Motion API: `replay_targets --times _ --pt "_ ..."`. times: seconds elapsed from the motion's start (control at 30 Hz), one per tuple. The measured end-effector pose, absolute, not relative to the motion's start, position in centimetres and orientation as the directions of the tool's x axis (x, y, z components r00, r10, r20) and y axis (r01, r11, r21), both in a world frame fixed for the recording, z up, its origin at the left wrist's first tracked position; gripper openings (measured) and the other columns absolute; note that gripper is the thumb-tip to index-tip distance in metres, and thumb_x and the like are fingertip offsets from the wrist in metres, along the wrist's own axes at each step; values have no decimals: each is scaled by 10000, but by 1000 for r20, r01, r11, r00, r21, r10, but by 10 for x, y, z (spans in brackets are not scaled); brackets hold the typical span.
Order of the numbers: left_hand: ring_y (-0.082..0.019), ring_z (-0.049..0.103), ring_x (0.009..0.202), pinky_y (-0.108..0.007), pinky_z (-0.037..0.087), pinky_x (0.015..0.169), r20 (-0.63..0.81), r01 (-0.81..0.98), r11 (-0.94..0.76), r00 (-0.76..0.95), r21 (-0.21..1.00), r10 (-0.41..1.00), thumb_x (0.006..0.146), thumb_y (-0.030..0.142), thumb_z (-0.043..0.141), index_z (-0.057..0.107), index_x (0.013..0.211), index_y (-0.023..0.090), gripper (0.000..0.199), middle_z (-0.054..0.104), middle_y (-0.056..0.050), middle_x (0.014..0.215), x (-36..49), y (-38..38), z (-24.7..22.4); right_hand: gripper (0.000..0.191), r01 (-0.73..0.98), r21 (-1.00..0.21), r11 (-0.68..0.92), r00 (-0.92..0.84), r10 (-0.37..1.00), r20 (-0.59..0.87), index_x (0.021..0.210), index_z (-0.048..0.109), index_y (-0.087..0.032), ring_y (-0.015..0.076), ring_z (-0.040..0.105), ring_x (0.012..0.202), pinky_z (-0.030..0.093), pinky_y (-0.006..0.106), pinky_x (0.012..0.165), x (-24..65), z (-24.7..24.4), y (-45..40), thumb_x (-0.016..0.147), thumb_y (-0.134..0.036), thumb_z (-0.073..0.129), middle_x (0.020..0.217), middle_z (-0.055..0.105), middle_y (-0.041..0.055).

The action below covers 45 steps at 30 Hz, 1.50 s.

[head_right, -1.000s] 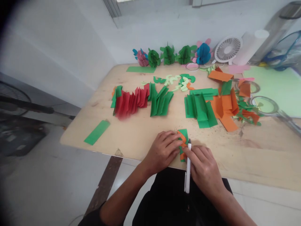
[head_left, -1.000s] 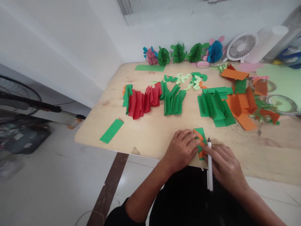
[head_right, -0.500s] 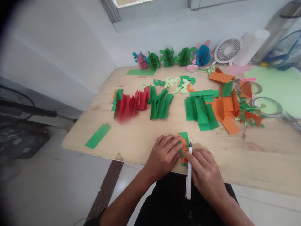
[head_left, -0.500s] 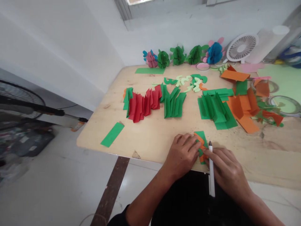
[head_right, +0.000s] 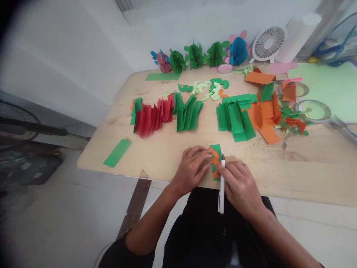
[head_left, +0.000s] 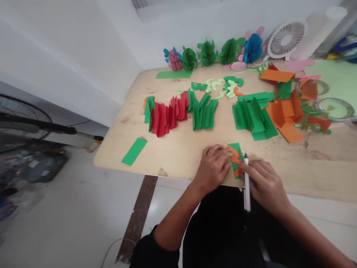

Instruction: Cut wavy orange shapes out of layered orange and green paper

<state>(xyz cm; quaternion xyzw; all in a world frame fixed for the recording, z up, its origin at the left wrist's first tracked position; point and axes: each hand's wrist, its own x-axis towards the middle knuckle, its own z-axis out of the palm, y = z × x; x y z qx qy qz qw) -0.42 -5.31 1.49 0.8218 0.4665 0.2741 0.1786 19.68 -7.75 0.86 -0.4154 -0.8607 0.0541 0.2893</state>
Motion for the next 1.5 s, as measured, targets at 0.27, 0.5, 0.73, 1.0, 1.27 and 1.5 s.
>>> replay_targets --times 0.27,0.5,0.73,1.0,1.27,1.5 --pt "-260 442 1277 -457 317 1093 212 694 -477 436 539 874 893 258 576 575 1136 191 252 590 -45 1339 -4 -57 17 350 696 -305 650 -485 739 467 1172 594 -172 228 572 862 447 363 750 195 13 -77 862 -62 475 894 653 91" --pt "-290 409 1314 -491 285 1114 210 711 -490 450 504 868 864 336 617 558 1142 192 319 551 -59 1383 -2 -60 13 349 695 -321 643 -482 748 456 1190 593 -180 231 582 877 442 364 749 196 11 -77 868 -89 493 885 654 83" --pt "-296 403 1323 -518 280 1119 224 725 -508 459 465 860 887 365 587 565 1137 180 312 541 -66 1396 -1 -64 10 377 679 -335 653 -485 742 463 1221 586 -175 236 582 878 453 375 749 196 11 -77 871 -82 480 889 662 88" --pt "-291 384 1347 -530 276 1126 209 730 -505 463 461 861 911 370 543 580 1133 189 289 538 -62 1402 -2 -65 12 375 682 -331 653 -484 741 465 1214 587 -188 242 591 894 457 386 759 197 9 -77 869 -89 476 901 669 87" --pt "-292 378 1348 -535 264 1137 206 718 -507 469 477 859 901 357 556 570 1162 176 318 523 -69 1416 -3 -66 12 397 686 -330 649 -477 743 470 1242 566 -188 230 569 854 448 370 733 194 12 -79 872 -71 480 913 670 86" --pt "-282 376 1352 -523 248 1151 216 714 -507 463 483 859 915 369 541 570 1144 180 299 513 -65 1427 -4 -66 11 360 688 -333 644 -472 747 469 1204 572 -184 236 573 902 445 373 766 193 12 -80 879 -63 477 927 672 85"
